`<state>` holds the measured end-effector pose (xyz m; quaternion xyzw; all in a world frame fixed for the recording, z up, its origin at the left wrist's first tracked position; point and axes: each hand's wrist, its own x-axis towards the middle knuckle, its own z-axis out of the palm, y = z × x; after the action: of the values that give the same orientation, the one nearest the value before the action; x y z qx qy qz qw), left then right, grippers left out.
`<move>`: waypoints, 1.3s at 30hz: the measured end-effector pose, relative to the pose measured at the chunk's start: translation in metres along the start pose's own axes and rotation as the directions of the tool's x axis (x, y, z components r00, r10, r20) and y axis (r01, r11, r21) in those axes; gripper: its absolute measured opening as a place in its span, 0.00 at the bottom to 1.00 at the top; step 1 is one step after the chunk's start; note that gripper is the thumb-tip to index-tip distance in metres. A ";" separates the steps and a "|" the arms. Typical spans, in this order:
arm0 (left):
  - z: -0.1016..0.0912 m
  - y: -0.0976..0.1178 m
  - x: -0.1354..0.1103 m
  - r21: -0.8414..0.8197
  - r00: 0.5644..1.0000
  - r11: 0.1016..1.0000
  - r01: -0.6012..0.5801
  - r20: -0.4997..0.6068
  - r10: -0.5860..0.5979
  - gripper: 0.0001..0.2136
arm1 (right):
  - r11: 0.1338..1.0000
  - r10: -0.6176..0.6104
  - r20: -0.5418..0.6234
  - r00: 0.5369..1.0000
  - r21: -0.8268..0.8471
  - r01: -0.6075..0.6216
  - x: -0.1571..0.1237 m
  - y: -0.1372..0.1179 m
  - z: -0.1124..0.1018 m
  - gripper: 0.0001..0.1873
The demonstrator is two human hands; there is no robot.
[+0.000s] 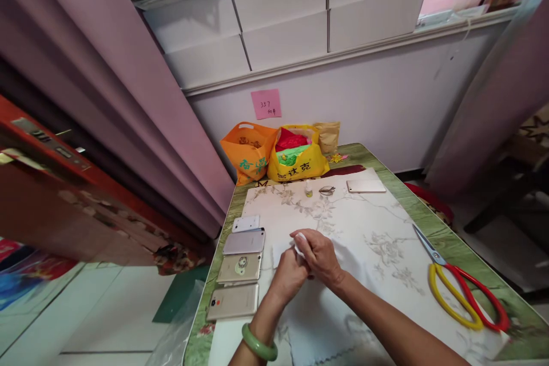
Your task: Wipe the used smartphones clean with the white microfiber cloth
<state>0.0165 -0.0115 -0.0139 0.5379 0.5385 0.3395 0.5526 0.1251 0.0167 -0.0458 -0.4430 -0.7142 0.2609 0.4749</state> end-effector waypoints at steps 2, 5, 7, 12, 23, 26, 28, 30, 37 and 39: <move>0.002 -0.006 -0.001 0.006 1.000 1.000 -0.010 -0.009 0.011 0.08 | 0.997 -0.053 0.045 0.998 0.062 0.050 -0.002 0.002 -0.004 0.19; -0.001 -0.009 -0.005 -0.019 0.996 0.999 -0.042 -0.082 0.040 0.16 | 1.000 0.000 0.102 0.995 0.021 -0.002 -0.007 0.021 -0.010 0.22; -0.004 -0.008 -0.007 -0.008 0.992 0.999 -0.054 -0.118 0.053 0.19 | 0.995 0.098 0.122 0.988 -0.038 -0.094 -0.010 0.032 -0.012 0.24; -0.005 0.000 -0.005 0.012 0.988 0.997 -0.075 -0.137 0.076 0.17 | 0.999 0.046 0.056 0.997 -0.026 -0.045 -0.005 0.015 -0.005 0.22; -0.015 0.007 -0.006 -0.073 0.989 0.995 -0.070 -0.136 0.060 0.17 | 0.992 0.059 0.056 0.997 -0.115 -0.052 -0.009 0.031 -0.013 0.22; -0.009 0.012 -0.006 -0.049 0.989 0.993 -0.110 -0.109 0.104 0.14 | 0.997 -0.057 0.041 0.998 -0.045 0.059 -0.005 0.016 -0.009 0.21; -0.009 0.012 -0.006 -0.035 0.983 0.988 -0.147 -0.119 0.142 0.13 | 0.993 -0.110 0.049 0.993 -0.036 0.112 -0.001 0.014 -0.011 0.21; -0.013 0.009 -0.008 -0.061 0.977 0.986 -0.153 -0.156 0.142 0.15 | 0.993 -0.100 0.046 0.994 -0.053 0.103 0.000 0.022 -0.015 0.21; -0.014 0.000 -0.008 -0.306 0.940 0.935 -0.180 -0.333 0.072 0.23 | 0.914 0.336 -0.116 0.935 0.279 -0.294 -0.006 0.042 -0.017 0.26; -0.004 -0.002 -0.004 -0.361 0.909 0.903 -0.234 -0.412 0.071 0.24 | 0.772 0.521 -0.112 0.846 0.485 -0.411 -0.005 0.031 -0.010 0.27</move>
<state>0.0118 -0.0148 -0.0142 0.3758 0.5114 0.5856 0.5043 0.1471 0.0268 -0.0687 -0.5153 -0.4394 0.4712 0.5652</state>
